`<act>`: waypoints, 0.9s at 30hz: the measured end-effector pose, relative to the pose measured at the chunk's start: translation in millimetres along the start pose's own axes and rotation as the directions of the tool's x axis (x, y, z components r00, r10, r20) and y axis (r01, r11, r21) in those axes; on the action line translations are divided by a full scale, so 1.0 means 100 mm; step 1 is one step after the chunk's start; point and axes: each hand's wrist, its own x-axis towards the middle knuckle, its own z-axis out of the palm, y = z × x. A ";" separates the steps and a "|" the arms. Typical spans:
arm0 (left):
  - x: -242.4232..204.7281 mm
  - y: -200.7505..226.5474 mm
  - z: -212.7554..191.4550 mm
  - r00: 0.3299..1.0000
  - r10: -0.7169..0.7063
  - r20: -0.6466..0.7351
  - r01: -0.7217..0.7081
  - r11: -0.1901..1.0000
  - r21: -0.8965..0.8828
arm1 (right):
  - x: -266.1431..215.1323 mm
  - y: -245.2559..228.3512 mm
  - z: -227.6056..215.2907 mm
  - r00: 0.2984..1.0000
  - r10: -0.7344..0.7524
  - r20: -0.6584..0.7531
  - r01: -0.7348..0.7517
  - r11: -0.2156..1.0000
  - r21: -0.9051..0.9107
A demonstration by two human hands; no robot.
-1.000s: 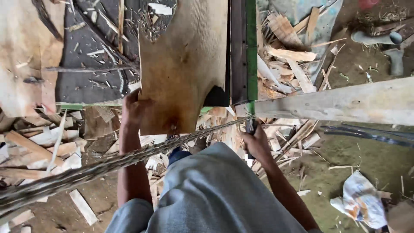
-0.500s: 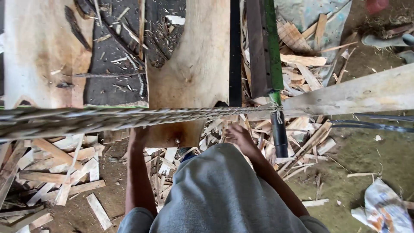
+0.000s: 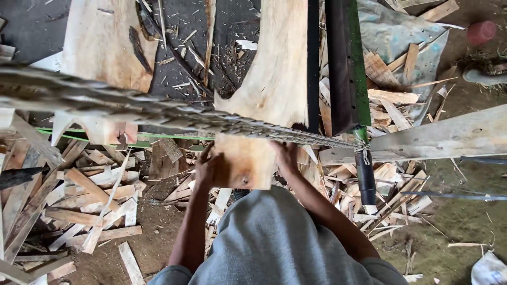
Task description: Trimming thin wood pieces using a manual lever cutter in a workshop environment.
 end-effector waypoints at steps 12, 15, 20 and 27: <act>-0.07 0.51 1.59 0.884 -0.162 0.439 0.236 0.964 -0.120 | -0.48 -2.35 -0.10 0.833 -0.551 0.042 0.420 0.583 -0.696; 0.30 0.70 1.58 0.806 -0.043 0.591 0.187 0.965 -0.185 | -0.73 -2.64 0.03 0.618 -0.748 0.242 0.547 0.187 -0.816; 0.51 1.69 1.37 0.733 0.183 0.656 0.208 0.857 -0.471 | -0.75 -1.96 0.35 0.623 -0.616 0.482 0.541 -0.104 -0.834; 1.97 0.07 0.22 0.806 0.241 0.541 -0.488 0.787 0.376 | -0.65 -0.84 0.51 0.715 -0.457 0.530 0.613 0.045 -0.789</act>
